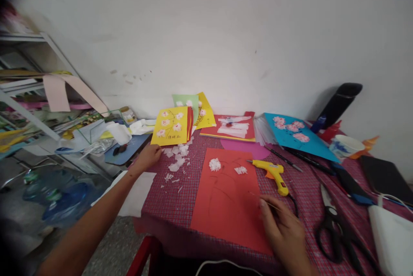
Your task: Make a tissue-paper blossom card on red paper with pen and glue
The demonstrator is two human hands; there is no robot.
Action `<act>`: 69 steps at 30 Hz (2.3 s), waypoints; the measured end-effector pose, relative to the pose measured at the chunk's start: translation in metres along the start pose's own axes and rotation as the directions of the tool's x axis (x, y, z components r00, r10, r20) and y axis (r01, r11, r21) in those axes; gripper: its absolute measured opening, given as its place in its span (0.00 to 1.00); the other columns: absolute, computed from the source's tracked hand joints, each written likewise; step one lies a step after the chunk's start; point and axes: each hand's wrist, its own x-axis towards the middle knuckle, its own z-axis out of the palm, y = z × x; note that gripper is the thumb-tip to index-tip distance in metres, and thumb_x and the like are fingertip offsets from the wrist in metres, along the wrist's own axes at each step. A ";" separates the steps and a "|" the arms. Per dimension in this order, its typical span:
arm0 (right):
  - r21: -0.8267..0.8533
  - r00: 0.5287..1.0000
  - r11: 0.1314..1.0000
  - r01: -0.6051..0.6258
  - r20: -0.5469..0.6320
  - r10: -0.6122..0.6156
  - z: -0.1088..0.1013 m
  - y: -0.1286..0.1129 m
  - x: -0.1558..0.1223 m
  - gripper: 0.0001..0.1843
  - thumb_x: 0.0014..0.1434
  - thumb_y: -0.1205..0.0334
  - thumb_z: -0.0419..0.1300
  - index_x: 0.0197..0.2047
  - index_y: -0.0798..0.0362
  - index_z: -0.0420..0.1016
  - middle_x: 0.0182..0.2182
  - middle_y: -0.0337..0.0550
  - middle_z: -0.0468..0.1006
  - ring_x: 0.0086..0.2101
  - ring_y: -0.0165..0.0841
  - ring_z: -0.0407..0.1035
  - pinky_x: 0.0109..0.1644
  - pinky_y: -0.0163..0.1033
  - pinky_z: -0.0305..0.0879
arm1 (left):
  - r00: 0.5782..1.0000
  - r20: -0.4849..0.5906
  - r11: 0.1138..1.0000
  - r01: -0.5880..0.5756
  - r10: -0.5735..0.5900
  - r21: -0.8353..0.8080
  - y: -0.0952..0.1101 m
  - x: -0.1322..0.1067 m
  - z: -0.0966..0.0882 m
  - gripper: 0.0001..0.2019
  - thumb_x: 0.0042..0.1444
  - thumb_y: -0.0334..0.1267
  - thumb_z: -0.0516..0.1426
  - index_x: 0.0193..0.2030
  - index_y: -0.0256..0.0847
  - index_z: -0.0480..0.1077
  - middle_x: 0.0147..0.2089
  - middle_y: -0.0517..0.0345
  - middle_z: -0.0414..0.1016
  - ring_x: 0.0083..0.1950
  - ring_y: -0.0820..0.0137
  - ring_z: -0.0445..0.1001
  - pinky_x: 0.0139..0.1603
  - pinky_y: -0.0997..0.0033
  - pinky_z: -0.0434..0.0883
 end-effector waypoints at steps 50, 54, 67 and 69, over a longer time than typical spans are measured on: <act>0.539 0.943 0.792 -0.286 0.306 0.133 -0.009 -0.061 0.023 0.16 0.63 0.48 0.61 0.42 0.53 0.73 0.29 0.40 0.77 0.21 0.28 0.68 0.25 0.34 0.65 | 0.703 0.365 0.675 -0.219 0.610 -0.705 0.228 -0.113 0.086 0.10 0.62 0.40 0.54 0.34 0.40 0.74 0.30 0.61 0.73 0.31 0.72 0.68 0.31 0.74 0.61; 0.237 0.968 0.968 -0.087 0.248 0.026 -0.005 -0.040 0.071 0.15 0.63 0.53 0.57 0.29 0.53 0.70 0.23 0.38 0.73 0.23 0.30 0.65 0.28 0.35 0.60 | 0.644 0.257 0.657 -0.517 0.721 -0.549 0.250 -0.079 0.104 0.09 0.61 0.34 0.53 0.36 0.39 0.76 0.34 0.56 0.76 0.36 0.68 0.71 0.38 0.71 0.64; 0.013 0.965 0.999 0.029 0.261 -0.032 0.026 -0.011 0.115 0.08 0.63 0.67 0.57 0.33 0.54 0.76 0.31 0.44 0.81 0.31 0.33 0.71 0.35 0.34 0.58 | 0.656 0.287 0.706 -0.697 0.698 -0.124 0.273 -0.032 0.134 0.12 0.64 0.36 0.53 0.38 0.37 0.78 0.37 0.47 0.74 0.39 0.62 0.73 0.40 0.66 0.65; 0.002 0.962 0.999 0.038 0.270 -0.037 0.027 -0.011 0.114 0.08 0.64 0.67 0.57 0.34 0.54 0.76 0.32 0.45 0.82 0.32 0.33 0.71 0.35 0.34 0.58 | 0.660 0.291 0.711 -0.693 0.692 -0.119 0.273 -0.031 0.136 0.12 0.64 0.36 0.54 0.39 0.38 0.79 0.37 0.47 0.74 0.39 0.63 0.73 0.40 0.66 0.65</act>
